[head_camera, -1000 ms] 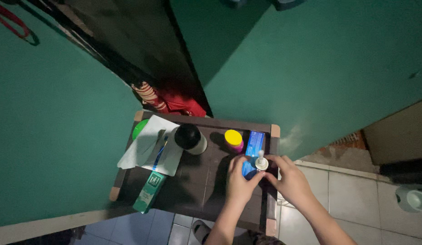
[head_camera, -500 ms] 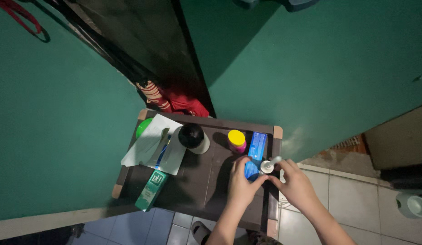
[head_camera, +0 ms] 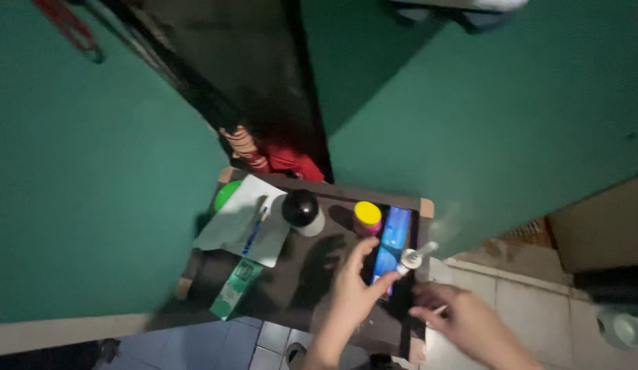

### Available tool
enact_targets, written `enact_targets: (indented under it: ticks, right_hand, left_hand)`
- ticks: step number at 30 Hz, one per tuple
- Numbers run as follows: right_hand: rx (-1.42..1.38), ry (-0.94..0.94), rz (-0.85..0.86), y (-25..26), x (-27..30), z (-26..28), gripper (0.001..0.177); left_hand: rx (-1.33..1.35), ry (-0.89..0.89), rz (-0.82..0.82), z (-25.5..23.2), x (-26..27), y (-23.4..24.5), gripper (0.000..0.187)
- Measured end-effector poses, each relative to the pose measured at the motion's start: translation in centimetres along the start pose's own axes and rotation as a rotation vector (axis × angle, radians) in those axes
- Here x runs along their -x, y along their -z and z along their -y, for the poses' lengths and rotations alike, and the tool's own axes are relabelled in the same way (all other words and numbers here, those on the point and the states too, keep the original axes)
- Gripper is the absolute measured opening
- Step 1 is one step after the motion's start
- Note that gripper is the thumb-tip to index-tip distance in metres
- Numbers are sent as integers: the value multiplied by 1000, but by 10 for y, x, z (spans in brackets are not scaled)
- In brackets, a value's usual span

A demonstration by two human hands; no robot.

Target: The person picks up various small packets and bottles from a small table and places them into a green wall-mounted basket in the bathroom. They handle items one at a time, including sachets, a pink bottle, and a pump bottle, moving them between the table and the basket.

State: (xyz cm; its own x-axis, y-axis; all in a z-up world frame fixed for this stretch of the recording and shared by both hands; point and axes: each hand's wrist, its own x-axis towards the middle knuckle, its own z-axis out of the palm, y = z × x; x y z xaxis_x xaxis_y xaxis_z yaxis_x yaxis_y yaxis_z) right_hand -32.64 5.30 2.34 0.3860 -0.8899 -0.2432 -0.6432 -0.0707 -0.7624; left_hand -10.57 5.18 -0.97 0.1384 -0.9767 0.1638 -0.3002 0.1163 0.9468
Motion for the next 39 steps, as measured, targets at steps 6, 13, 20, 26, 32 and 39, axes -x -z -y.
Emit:
enact_targets:
  ticks: [6,13,20,26,32,39]
  right_hand:
    - [-113,232,-163,-71,-63,64,29]
    - [-219,346,-42,-165,-171,113,28]
    - [-286,409,-17,-210,-216,152,51]
    - [-141,401,-202,-175,-193,214,51]
    - [-109,916,-691,-116,-155,271,67]
    - [-329,496,-407,-105,-151,244,36]
  left_hand:
    - [-12,-67,-401,-14,-13,82,49]
    - [-1049,-221,-600,6,-12,199,72]
    - [-1092,-20,-154,44,-83,223,15]
    - [-1172,-566,-488,-22,-76,278,15]
    - [-907,-530,-326,-165,-43,340,13]
    - [-868,-447,1,-237,-71,351,16]
